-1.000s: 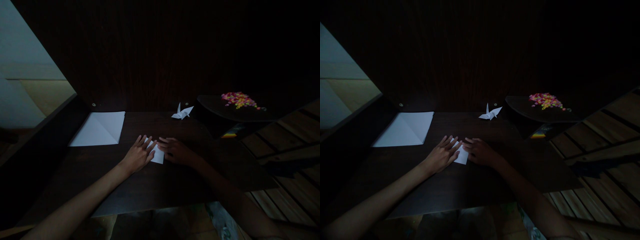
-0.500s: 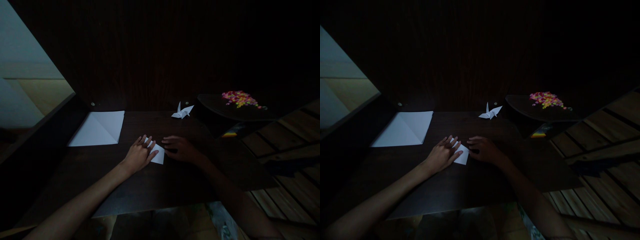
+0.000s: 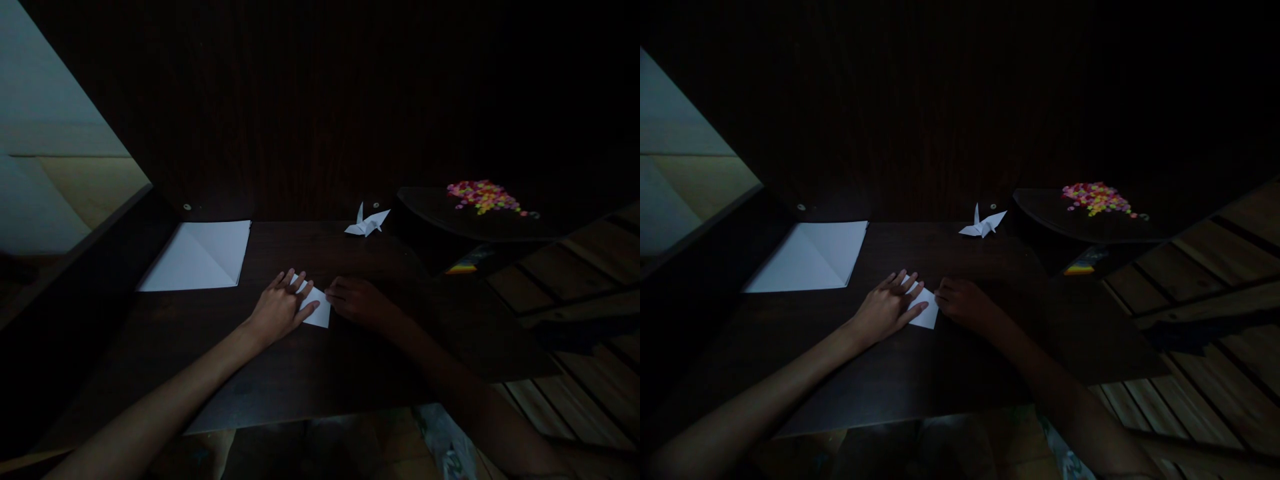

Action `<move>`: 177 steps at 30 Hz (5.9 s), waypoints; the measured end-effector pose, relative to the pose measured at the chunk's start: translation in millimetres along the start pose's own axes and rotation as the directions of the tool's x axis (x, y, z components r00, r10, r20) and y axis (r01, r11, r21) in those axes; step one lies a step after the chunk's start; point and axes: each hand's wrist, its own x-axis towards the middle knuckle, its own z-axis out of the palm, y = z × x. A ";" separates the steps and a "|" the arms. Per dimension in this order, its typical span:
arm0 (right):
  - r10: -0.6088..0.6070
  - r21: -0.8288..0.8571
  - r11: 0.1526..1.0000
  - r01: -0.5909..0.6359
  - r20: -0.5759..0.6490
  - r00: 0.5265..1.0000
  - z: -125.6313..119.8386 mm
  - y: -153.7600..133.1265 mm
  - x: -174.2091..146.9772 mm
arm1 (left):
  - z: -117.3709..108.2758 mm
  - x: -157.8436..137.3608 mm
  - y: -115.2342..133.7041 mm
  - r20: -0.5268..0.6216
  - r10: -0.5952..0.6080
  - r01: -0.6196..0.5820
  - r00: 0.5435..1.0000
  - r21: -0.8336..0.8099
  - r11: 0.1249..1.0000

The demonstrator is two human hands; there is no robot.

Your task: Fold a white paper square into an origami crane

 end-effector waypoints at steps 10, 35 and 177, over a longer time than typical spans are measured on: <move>-0.012 -0.084 0.996 0.019 0.081 0.997 -2.9 5.3 3.0 | 3.8 -0.6 0.7 -0.025 0.008 -0.008 1.000 0.000 1.000; 0.063 0.114 0.989 -0.089 0.214 0.975 -25.7 6.1 -8.3 | 0.0 -0.5 4.5 0.011 -0.019 0.020 1.000 -0.033 0.999; 0.440 0.505 0.761 -0.407 0.060 0.896 20.9 15.3 26.4 | -13.9 6.7 -15.2 -0.050 -0.116 0.096 0.992 -0.298 0.950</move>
